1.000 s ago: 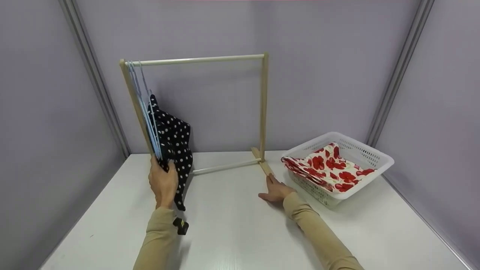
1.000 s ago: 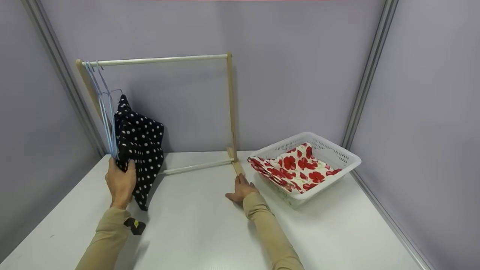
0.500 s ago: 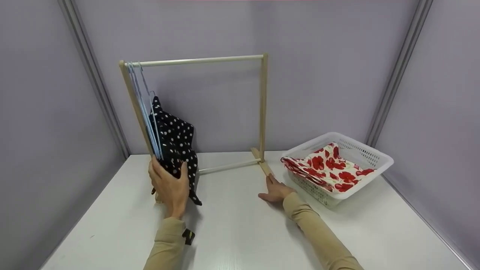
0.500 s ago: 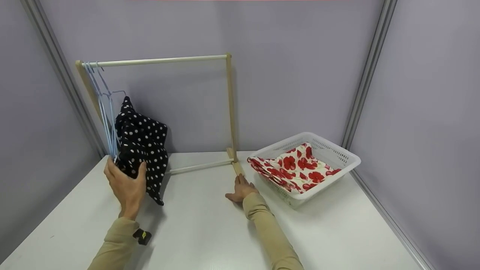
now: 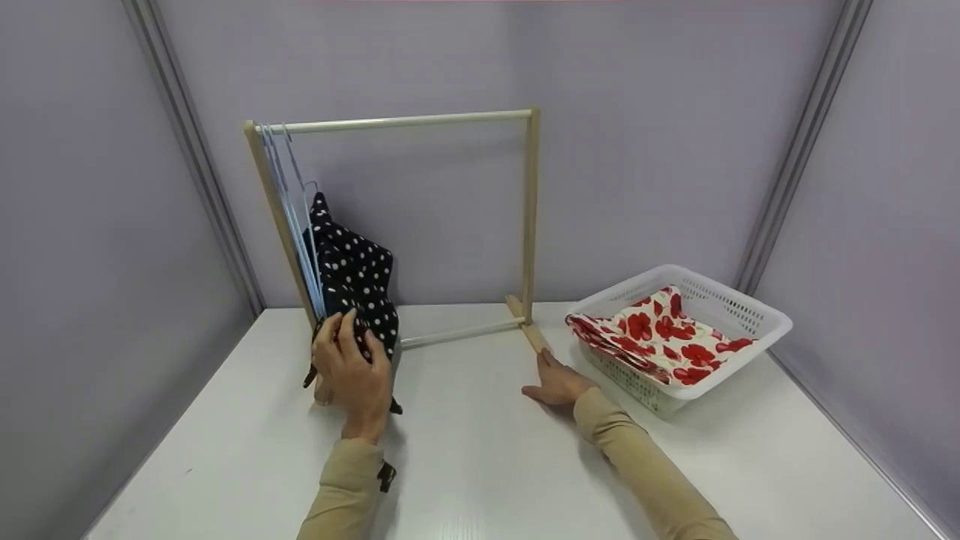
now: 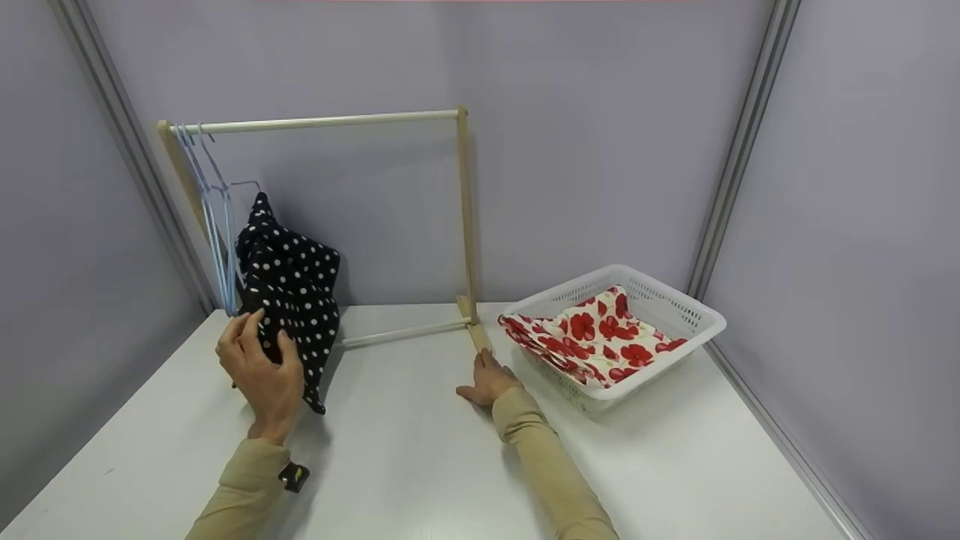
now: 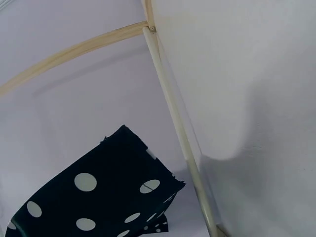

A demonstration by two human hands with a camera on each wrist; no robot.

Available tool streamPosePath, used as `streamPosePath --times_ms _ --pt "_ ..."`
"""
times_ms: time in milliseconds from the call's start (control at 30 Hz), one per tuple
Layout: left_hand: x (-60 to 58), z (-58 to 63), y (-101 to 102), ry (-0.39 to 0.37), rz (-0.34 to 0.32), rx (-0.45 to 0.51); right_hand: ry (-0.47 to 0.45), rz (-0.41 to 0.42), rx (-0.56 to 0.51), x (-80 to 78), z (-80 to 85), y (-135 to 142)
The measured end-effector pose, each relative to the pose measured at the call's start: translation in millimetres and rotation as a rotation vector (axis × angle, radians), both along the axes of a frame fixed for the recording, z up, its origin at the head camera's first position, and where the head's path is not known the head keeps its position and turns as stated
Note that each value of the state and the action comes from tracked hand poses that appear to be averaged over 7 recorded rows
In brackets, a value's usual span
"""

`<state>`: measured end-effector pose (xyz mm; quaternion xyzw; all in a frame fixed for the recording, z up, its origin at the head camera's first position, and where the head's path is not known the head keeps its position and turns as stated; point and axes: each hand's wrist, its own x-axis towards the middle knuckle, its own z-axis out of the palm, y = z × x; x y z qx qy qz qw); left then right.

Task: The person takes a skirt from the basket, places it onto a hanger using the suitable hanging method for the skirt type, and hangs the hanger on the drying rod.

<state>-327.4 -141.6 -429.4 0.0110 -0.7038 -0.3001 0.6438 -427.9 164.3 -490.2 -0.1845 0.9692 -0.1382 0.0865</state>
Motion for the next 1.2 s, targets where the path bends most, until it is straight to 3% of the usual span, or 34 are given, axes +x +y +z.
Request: streamPosePath --times_ms 233,467,567,733,933,1200 --pt "-8.7 -7.6 6.7 0.0 -0.055 -0.16 0.01 0.044 0.06 4.6 5.9 3.3" --pt "-15.8 -14.6 14.9 -0.096 -0.106 -0.273 0.055 0.092 0.11 8.9 11.1 2.1" --pt "-18.7 -19.4 19.0 -0.14 -0.119 -0.299 0.066 0.099 0.081 14.7 13.6 2.7" --pt "-20.8 -26.0 26.0 -0.229 -0.161 -0.289 0.121 0.102 -0.013 28.2 26.8 6.3" --pt "-22.2 -28.9 34.5 -0.366 -0.244 -0.198 0.222 0.106 -0.073 33.2 47.3 7.3" --pt "-23.6 -33.6 43.5 -0.489 -0.301 -0.138 0.456 0.078 -0.155 38.8 79.4 20.0"
